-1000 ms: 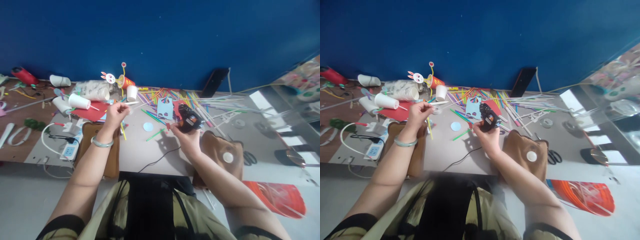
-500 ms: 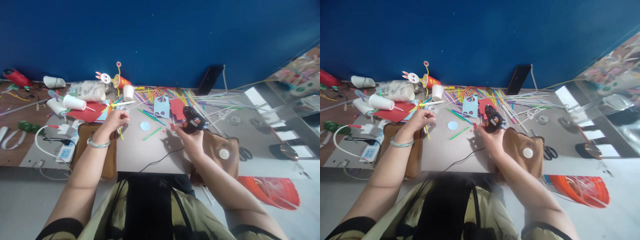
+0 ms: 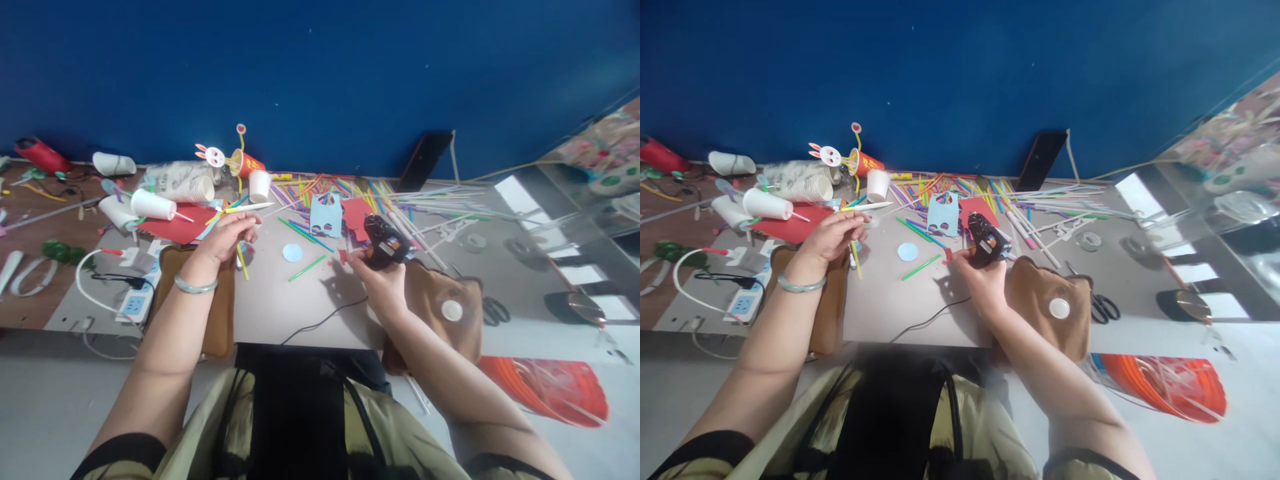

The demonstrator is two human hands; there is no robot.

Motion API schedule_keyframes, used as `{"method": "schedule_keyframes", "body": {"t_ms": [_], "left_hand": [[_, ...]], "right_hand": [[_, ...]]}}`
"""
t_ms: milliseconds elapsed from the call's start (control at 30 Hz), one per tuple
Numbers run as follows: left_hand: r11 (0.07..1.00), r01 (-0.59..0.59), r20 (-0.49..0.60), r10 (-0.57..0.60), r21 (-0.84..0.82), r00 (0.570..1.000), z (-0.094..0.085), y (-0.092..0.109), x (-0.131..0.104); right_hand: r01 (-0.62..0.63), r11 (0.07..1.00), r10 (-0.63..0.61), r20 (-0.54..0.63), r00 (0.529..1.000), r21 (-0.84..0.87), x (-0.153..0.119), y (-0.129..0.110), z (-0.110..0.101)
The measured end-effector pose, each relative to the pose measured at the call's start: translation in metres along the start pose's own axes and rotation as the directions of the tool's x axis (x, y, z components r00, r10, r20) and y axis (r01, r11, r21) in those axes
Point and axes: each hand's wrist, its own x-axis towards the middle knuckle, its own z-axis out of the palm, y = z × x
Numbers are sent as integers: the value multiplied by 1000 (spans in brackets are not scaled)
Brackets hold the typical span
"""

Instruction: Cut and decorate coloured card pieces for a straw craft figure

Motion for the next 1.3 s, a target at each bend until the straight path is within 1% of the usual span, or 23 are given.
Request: {"method": "schedule_keyframes", "body": {"t_ms": [33, 67, 100, 133, 167, 200, 233, 267, 333, 433, 567, 700, 767, 900, 1033, 1100, 1200, 1300], "left_hand": [[989, -21, -42, 28, 147, 999, -2, -2, 1], [945, -31, -81, 60, 326, 995, -3, -5, 2], [861, -28, -102, 92, 508, 990, -5, -8, 2], [745, -18, -104, 118, 667, 988, -7, -10, 2], [622, -12, -93, 136, 783, 986, -9, -12, 2], [511, -10, -75, 145, 859, 987, -10, -14, 2], [427, -12, -55, 145, 904, 988, -12, -15, 1], [371, -18, -35, 136, 928, 990, -13, -16, 1], [311, -22, -9, 98, 950, 995, -13, -17, 1], [263, -22, 11, 43, 965, 999, -12, -17, 1], [225, -54, 45, 42, 973, 998, -10, -20, 4], [280, -49, 44, 24, 959, 999, -7, -22, 6], [284, -42, 38, 18, 958, 999, -7, -23, 5], [222, -64, 61, 21, 973, 998, -6, -24, 4], [145, -90, 84, 46, 985, 995, -7, -25, 4], [126, -86, 82, 39, 988, 996, -8, -25, 5], [128, -80, 79, 13, 989, 997, -9, -27, 6], [168, -81, 79, 14, 983, 997, -10, -29, 6]], "right_hand": [[-5, 1000, 5, -1, 1000, 2, 0, 0, 0], [-9, 1000, 9, -3, 1000, 2, 0, 0, 0], [-11, 1000, 11, -6, 1000, 3, 0, 0, 0], [-13, 1000, 13, -8, 1000, 4, 0, 0, 0], [-13, 1000, 13, -8, 1000, 4, 0, 1, 0], [-13, 1000, 13, -8, 1000, 3, 0, 1, 0], [-12, 1000, 12, -8, 1000, 3, 0, 2, 0], [-11, 1000, 11, -4, 1000, 2, 0, 3, -1], [-10, 1000, 10, 3, 1000, -1, 1, 4, -1], [-8, 1000, 8, -2, 1000, -13, 1, 6, -1], [15, 1000, -15, -7, 1000, -25, 1, 7, -1], [12, 1000, -13, -20, 1000, -28, 1, 8, 1], [0, 1000, 0, -13, 1000, -3, 1, 8, 1], [-6, 999, 6, -6, 1000, 39, 1, 9, 1], [-18, 999, 18, -12, 1000, 34, 1, 9, 1], [-38, 999, 38, -8, 999, 37, 1, 9, 1], [-73, 996, 73, 13, 997, 51, 2, 9, 1], [-118, 991, 116, 38, 993, 64, 3, 8, 1]]}}
